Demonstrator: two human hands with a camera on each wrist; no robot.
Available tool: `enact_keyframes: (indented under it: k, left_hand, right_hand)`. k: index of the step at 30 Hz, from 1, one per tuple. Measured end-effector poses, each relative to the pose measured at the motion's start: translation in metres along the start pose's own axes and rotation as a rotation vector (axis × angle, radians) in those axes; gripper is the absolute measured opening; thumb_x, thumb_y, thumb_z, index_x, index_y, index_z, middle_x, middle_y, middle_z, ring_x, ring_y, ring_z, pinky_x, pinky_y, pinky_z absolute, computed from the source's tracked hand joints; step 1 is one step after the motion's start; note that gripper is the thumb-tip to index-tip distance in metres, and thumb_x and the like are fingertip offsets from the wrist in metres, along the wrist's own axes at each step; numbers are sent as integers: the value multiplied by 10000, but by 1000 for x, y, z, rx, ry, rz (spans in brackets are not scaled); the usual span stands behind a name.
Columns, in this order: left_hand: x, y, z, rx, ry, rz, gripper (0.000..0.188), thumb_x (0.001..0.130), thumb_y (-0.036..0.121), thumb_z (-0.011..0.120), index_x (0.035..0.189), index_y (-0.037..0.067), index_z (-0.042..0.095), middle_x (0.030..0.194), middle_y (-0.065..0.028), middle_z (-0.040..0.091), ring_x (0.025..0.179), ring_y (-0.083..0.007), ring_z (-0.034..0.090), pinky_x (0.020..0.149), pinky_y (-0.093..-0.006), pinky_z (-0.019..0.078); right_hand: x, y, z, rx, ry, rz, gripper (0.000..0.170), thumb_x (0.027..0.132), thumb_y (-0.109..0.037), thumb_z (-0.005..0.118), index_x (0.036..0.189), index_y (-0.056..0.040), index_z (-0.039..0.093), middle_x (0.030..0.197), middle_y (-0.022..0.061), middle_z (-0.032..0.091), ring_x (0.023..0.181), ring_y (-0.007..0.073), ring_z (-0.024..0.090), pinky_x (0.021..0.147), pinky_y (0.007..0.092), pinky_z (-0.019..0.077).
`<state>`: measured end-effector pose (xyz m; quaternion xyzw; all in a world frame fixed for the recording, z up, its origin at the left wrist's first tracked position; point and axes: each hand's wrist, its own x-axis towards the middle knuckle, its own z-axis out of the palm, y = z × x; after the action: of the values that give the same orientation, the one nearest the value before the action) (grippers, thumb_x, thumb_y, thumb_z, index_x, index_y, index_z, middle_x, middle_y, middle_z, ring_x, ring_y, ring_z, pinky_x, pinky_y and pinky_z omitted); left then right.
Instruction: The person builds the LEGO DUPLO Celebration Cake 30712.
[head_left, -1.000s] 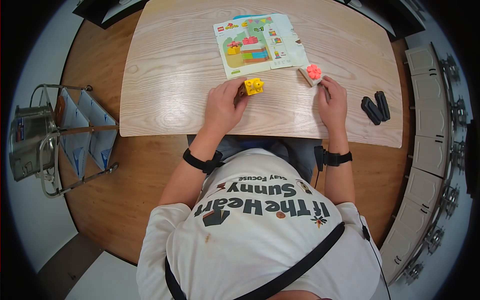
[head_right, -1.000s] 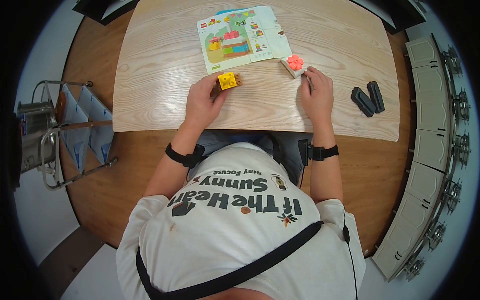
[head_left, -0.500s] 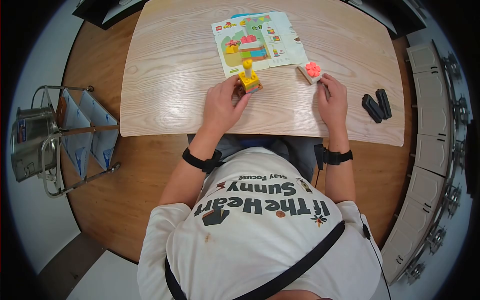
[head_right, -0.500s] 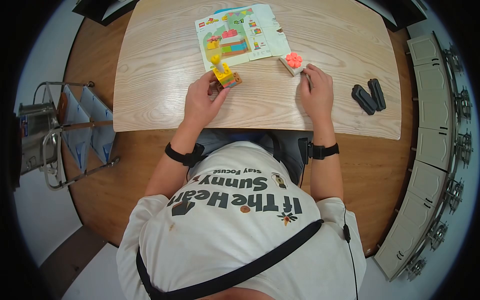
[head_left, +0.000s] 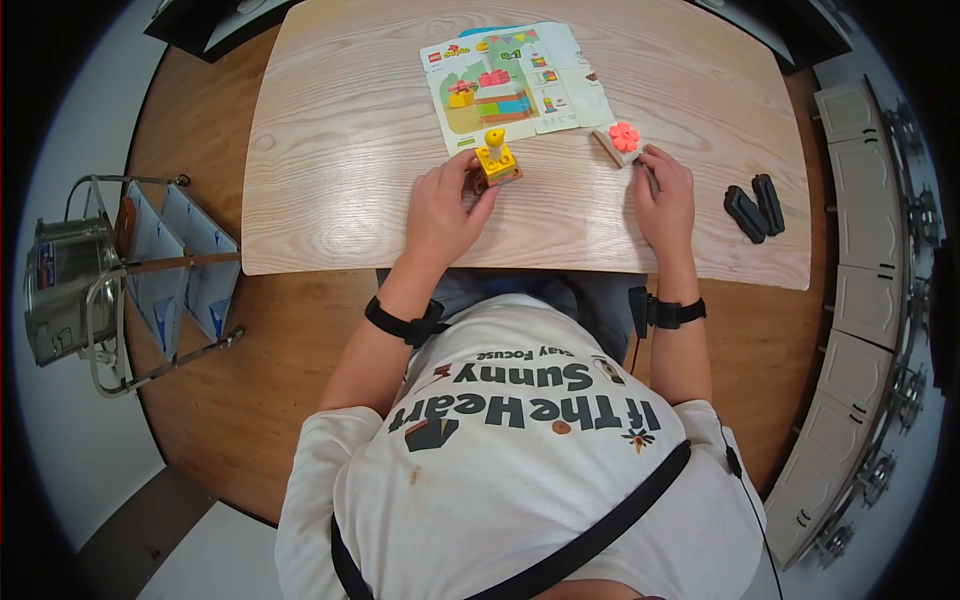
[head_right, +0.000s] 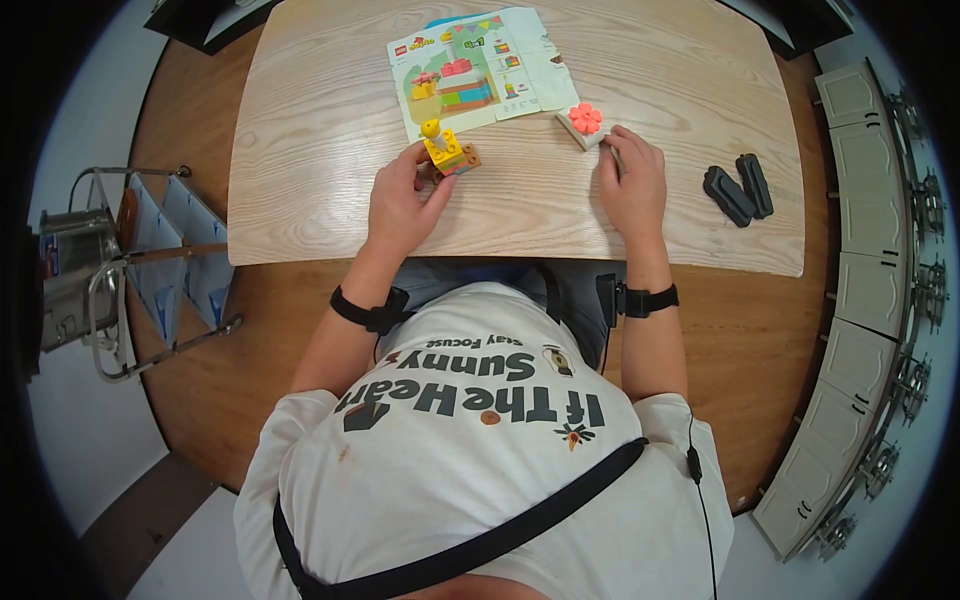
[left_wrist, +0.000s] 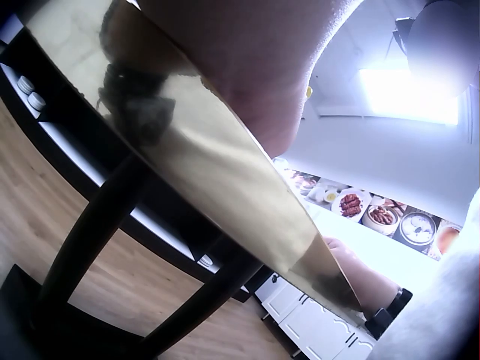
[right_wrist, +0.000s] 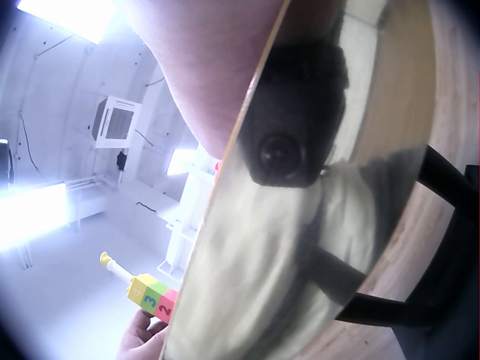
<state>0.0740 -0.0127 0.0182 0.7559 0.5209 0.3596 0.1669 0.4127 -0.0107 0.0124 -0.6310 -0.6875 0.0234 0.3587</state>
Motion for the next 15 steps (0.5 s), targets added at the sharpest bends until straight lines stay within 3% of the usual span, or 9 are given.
enact_keyframes:
  k: [7, 11, 13, 15]
  left_hand:
    - [-1, 1, -2, 10, -12, -5, 546, 908, 211, 839, 1368, 39, 601, 1099, -115, 783, 990, -337, 728, 850, -472, 521]
    - [-1, -4, -1, -1, -25, -10, 607, 886, 226, 873, 1389, 34, 594, 1194, -130, 751, 1043, -325, 713, 894, -468, 535]
    - [3, 4, -9, -133, 27, -113, 652, 869, 250, 893, 1409, 41, 596, 1240, -130, 711, 1004, -253, 664, 885, -402, 535]
    - [9, 15, -17, -196, 46, -154, 681, 855, 265, 909, 1420, 50, 597, 1291, -129, 678, 1030, -223, 635, 911, -367, 529]
  right_hand:
    - [0, 4, 0, 22, -14, 15, 225, 976, -100, 719, 1192, -66, 769, 1329, 107, 751, 1229, 347, 640, 1067, 443, 513]
    - [2, 15, -2, 282, -30, 181, 237, 1012, -112, 693, 1236, -75, 761, 1346, 107, 732, 1170, 262, 677, 985, 384, 554]
    - [8, -5, -12, 472, -39, 352, 240, 1028, -112, 682, 1253, -79, 758, 1353, 106, 719, 1127, 209, 690, 928, 340, 571]
    - [13, -30, -21, 499, -10, 277, 241, 1031, -101, 682, 1260, -71, 751, 1349, 106, 710, 1084, 173, 691, 887, 305, 571]
